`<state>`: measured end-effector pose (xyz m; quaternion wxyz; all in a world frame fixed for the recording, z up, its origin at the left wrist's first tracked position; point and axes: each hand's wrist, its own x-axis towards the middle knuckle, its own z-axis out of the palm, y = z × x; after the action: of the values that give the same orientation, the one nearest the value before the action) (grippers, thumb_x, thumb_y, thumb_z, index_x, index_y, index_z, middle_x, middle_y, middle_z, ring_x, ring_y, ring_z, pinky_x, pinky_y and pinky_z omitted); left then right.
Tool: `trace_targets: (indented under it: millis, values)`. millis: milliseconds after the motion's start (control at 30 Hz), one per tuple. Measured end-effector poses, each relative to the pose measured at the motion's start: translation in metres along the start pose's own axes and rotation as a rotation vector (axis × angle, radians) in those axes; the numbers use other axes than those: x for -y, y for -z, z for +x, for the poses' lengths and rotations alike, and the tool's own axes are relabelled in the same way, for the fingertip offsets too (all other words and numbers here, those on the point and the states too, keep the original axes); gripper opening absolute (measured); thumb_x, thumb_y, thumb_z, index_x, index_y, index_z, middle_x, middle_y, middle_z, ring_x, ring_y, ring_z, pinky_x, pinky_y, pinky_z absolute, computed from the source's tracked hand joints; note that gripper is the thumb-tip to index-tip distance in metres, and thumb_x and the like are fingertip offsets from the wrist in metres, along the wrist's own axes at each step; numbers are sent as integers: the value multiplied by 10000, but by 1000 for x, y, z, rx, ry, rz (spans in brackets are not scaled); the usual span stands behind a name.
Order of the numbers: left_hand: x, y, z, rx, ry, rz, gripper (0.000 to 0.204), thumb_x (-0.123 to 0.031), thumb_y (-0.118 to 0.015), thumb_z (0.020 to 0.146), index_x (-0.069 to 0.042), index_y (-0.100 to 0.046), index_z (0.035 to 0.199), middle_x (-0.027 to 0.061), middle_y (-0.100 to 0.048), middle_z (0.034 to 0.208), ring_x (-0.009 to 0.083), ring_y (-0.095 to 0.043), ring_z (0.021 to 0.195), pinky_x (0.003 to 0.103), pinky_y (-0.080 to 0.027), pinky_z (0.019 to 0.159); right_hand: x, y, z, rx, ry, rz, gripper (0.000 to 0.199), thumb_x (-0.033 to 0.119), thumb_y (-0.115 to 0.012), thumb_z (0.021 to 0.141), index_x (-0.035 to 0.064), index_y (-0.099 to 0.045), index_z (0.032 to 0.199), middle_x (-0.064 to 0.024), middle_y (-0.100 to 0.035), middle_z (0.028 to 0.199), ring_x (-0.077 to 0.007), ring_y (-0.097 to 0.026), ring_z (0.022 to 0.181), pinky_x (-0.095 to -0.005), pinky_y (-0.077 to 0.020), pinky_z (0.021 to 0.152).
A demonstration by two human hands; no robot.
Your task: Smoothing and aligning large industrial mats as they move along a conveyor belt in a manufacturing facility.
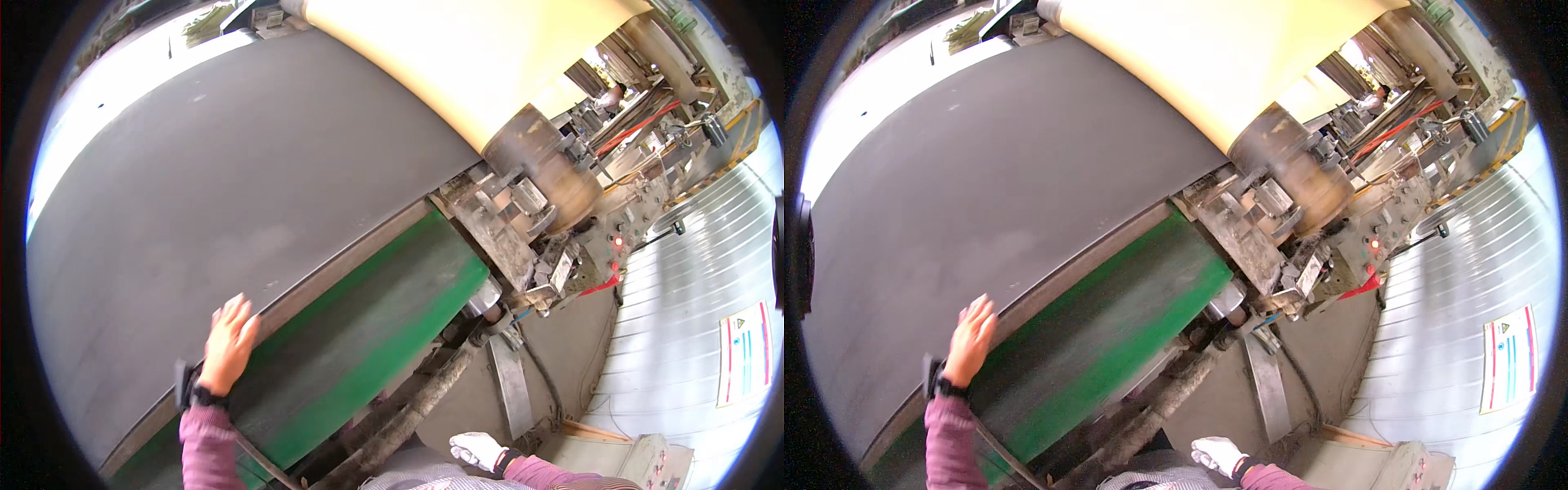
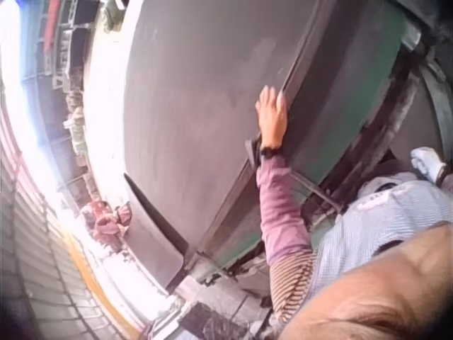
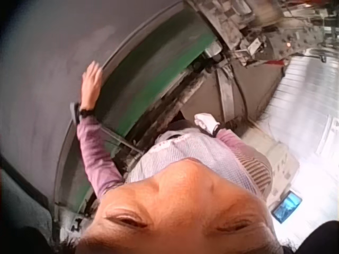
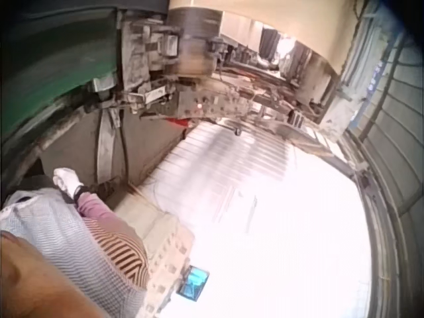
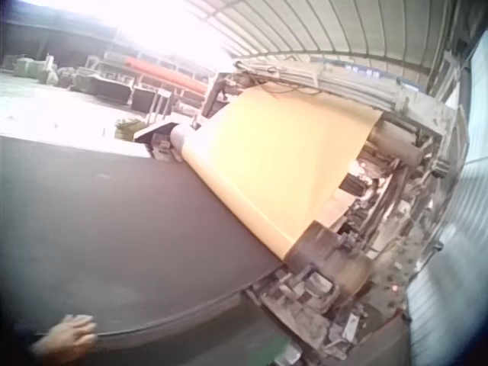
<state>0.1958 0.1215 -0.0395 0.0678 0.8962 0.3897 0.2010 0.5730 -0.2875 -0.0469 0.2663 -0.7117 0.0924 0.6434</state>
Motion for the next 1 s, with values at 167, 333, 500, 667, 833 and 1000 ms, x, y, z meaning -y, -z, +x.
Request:
trace_targets:
  millis: [167,333,500,667,833,1000]
  values:
    - [105,36,-175,285,462,366,433,-181,-437,982,85,-443,1324,275,-347,1453,425,-314,1360,481,-267,1116,5,48,47,-1,-13,-31,218,167,-545,912,70,-629,736,-19,-575,607,-97,-508,490,-244,-374,420]
    - [79,1,-106,405,357,430,420,-171,-412,962,28,-444,1330,259,-415,1375,436,-384,1294,501,-342,1061,36,56,73,-31,-87,-532,292,285,-558,841,85,-684,670,-37,-633,592,-156,-580,520,-327,-468,513]
    - [2,-6,0,589,343,385,406,-130,-418,932,-30,-462,1323,251,-449,1338,444,-384,1296,501,-309,1100,46,75,103,64,560,-1295,227,240,-554,821,73,-666,715,-191,-630,686,-356,-634,655,-428,-492,616]
    - [46,-45,-9,523,-3,527,446,-119,-371,940,5,-425,1365,205,-347,1470,415,-280,1373,550,-202,1151,50,84,149,200,768,-1423,174,231,-598,745,125,-658,620,-144,-633,639,-327,-632,625,-406,-485,568]
    - [73,-28,-44,1008,97,1058,494,-161,-345,965,-84,-355,1454,122,-345,1501,395,-274,1383,576,-187,1132,49,94,165,97,774,-1445,132,201,-617,687,144,-643,571,-120,-625,606,-304,-618,592,-397,-468,530]
    - [22,31,-12,873,739,598,502,-130,-374,960,-113,-343,1461,127,-416,1445,379,-380,1305,524,-385,1009,61,94,156,73,670,-1514,129,188,-609,700,135,-660,594,-137,-630,635,-309,-612,604,-408,-445,530]
